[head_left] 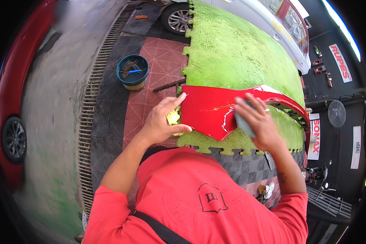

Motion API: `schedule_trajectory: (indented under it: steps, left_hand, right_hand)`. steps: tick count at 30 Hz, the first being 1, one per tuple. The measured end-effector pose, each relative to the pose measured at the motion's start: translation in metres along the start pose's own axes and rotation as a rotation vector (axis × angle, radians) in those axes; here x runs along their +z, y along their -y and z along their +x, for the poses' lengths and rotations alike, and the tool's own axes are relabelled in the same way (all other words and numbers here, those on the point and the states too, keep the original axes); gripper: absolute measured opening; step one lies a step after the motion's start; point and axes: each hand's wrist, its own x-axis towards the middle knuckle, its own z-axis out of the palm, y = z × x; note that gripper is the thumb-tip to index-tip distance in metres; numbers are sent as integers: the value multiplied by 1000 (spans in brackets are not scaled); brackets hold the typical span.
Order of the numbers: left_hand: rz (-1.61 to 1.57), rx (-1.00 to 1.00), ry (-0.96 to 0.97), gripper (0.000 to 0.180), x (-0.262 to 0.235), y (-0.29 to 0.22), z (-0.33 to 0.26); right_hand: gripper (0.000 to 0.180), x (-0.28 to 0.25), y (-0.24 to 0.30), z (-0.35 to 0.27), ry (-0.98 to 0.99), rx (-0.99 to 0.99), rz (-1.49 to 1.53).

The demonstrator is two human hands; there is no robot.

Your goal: The person sands a red car bumper with a sanding block and wipes it with a yellow cloth. The bumper is placed on a green foam mat in a garage.

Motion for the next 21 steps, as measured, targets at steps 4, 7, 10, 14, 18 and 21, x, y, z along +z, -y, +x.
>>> schedule_trajectory:
  steps: [4,7,10,14,18,21]
  left_hand:
    - [76,81,1,113,-3,11,7]
    - [46,34,-21,111,-3,9,4]
    - [160,116,-67,111,-4,9,4]
    - [201,133,-7,106,-8,3,10]
    - [271,85,49,97,-9,-2,17]
    - [316,132,-3,90,-8,-4,20]
  right_hand:
    - [87,27,71,47,15,-94,94]
    - [84,14,69,42,10,-89,104]
    - [80,-4,51,6,55,-46,76]
    - [78,1,47,-17,59,-35,14]
    - [67,13,50,-29,15,-109,-5]
    - [57,26,66,-25,-43,-159,14]
